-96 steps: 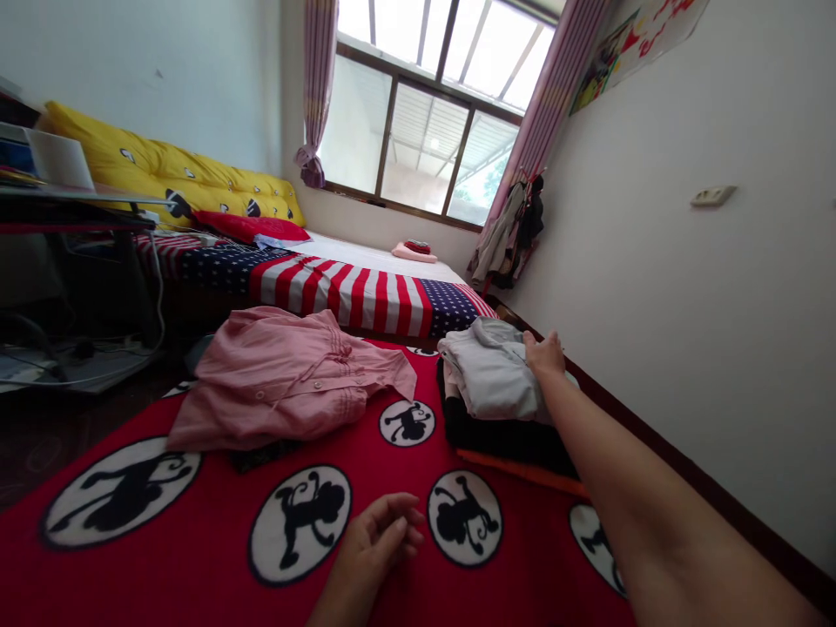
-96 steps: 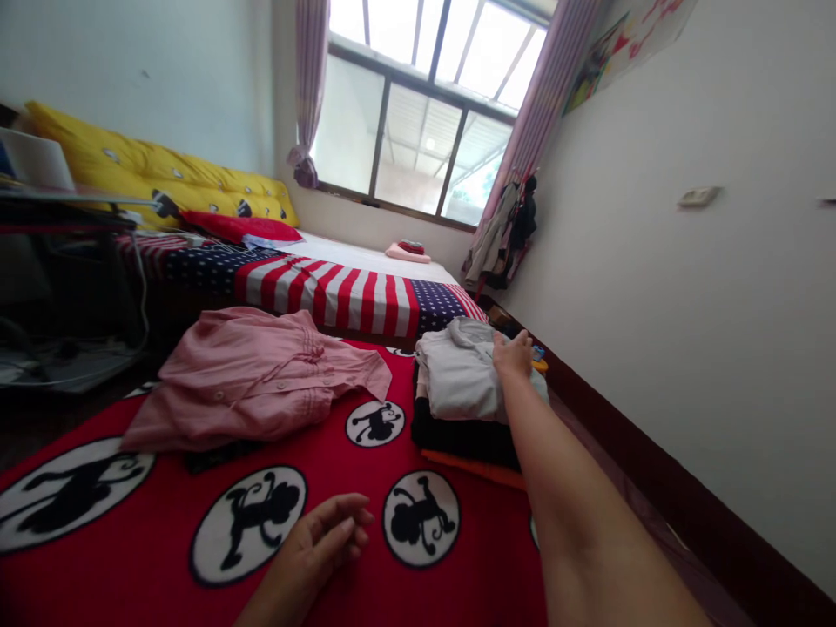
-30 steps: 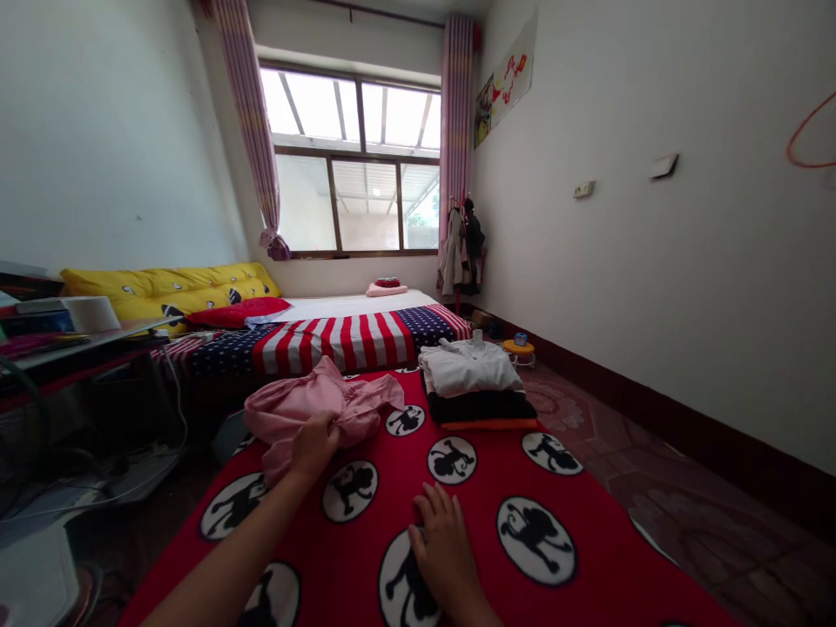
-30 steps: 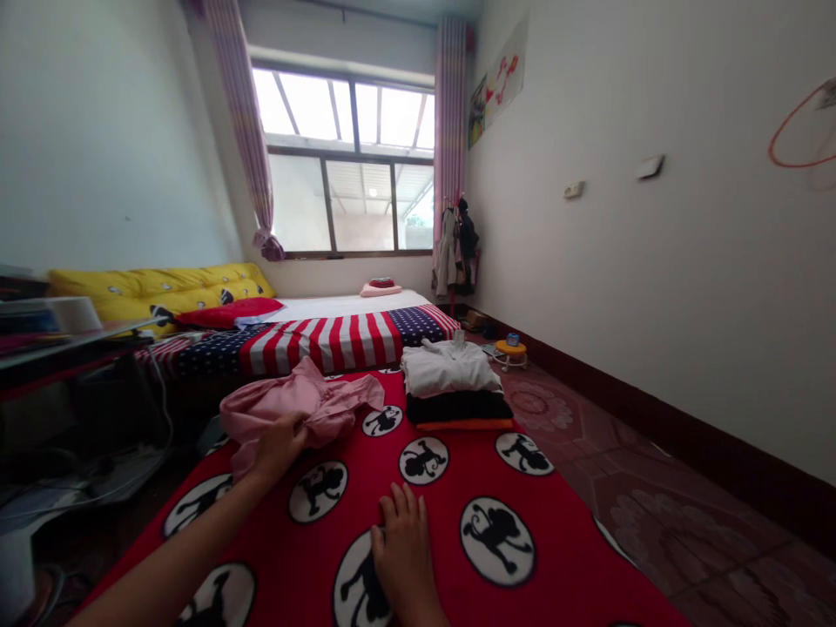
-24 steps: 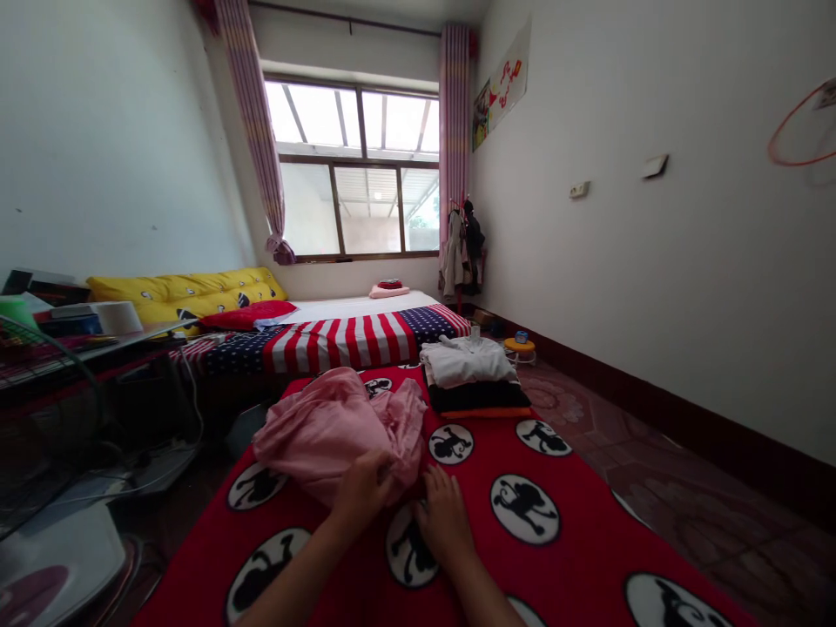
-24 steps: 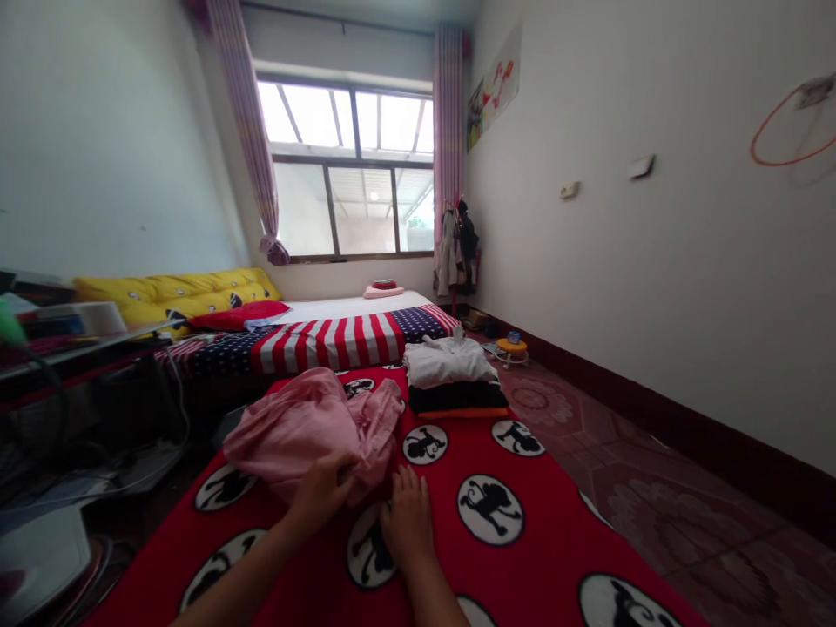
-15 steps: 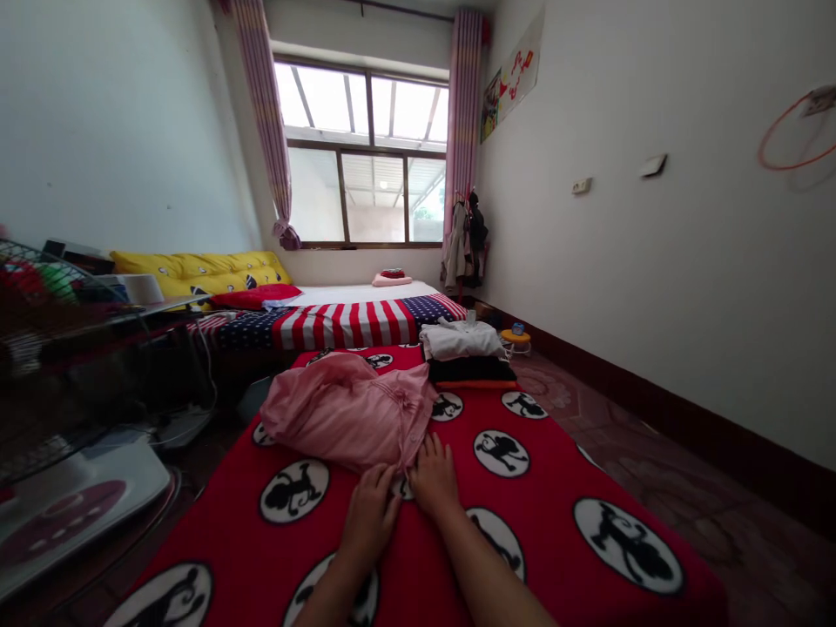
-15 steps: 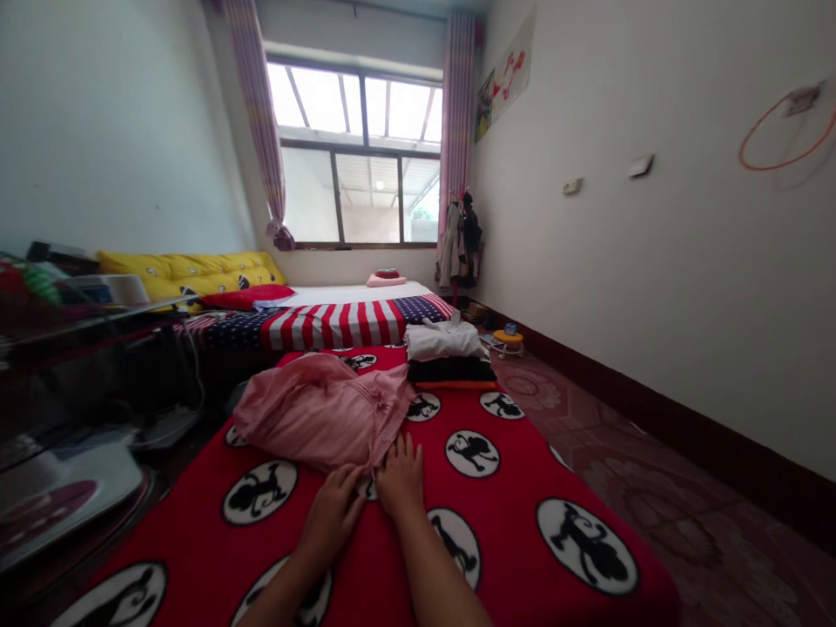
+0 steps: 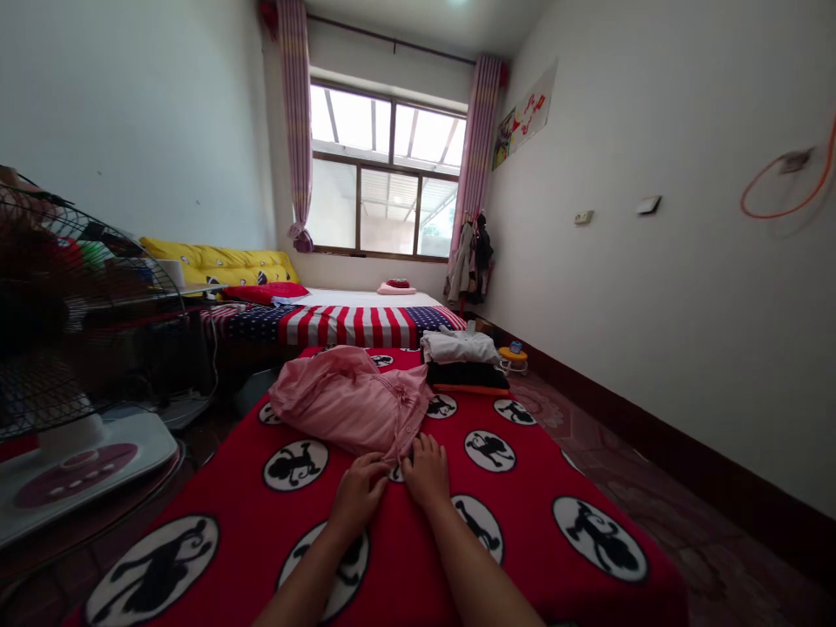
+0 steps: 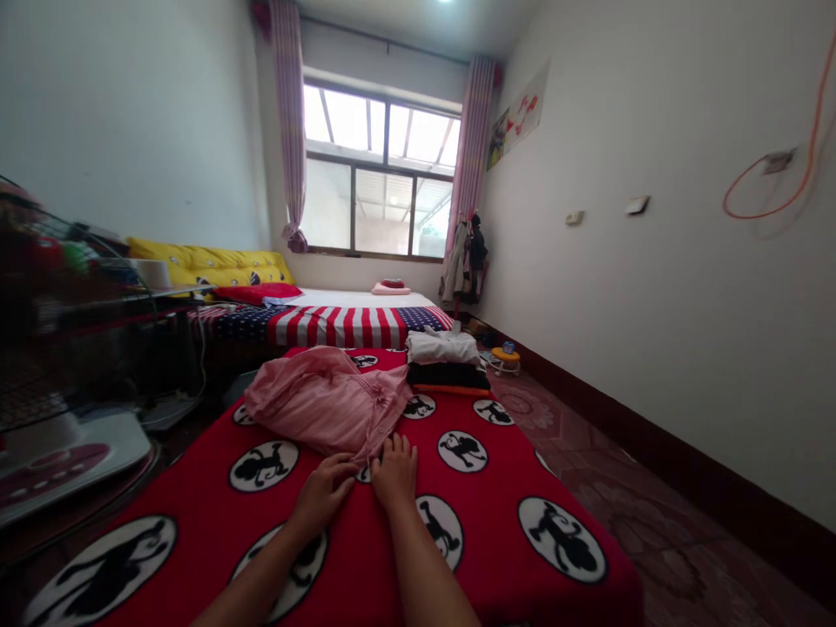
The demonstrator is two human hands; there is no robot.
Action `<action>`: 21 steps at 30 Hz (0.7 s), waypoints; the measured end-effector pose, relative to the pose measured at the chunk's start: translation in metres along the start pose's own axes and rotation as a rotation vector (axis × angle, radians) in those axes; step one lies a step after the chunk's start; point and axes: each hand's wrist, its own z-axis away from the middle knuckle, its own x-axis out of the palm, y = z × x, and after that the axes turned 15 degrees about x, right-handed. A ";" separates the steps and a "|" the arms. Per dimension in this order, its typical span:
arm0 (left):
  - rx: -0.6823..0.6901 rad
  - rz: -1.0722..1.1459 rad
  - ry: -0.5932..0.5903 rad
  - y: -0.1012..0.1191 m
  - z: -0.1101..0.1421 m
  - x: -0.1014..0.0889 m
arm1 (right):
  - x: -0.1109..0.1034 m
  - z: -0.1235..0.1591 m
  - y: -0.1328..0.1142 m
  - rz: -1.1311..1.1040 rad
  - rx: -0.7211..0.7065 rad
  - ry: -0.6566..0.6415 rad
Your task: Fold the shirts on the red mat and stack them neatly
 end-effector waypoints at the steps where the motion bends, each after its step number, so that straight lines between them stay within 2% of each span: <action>1: -0.001 0.015 0.022 -0.001 -0.001 0.000 | 0.000 0.000 0.000 -0.001 0.001 0.002; 6: -0.007 0.066 0.104 -0.004 -0.003 -0.001 | -0.004 -0.001 -0.002 0.014 -0.004 -0.003; 21: -0.013 0.076 0.112 -0.005 -0.003 0.000 | -0.008 0.000 -0.005 0.047 0.001 -0.002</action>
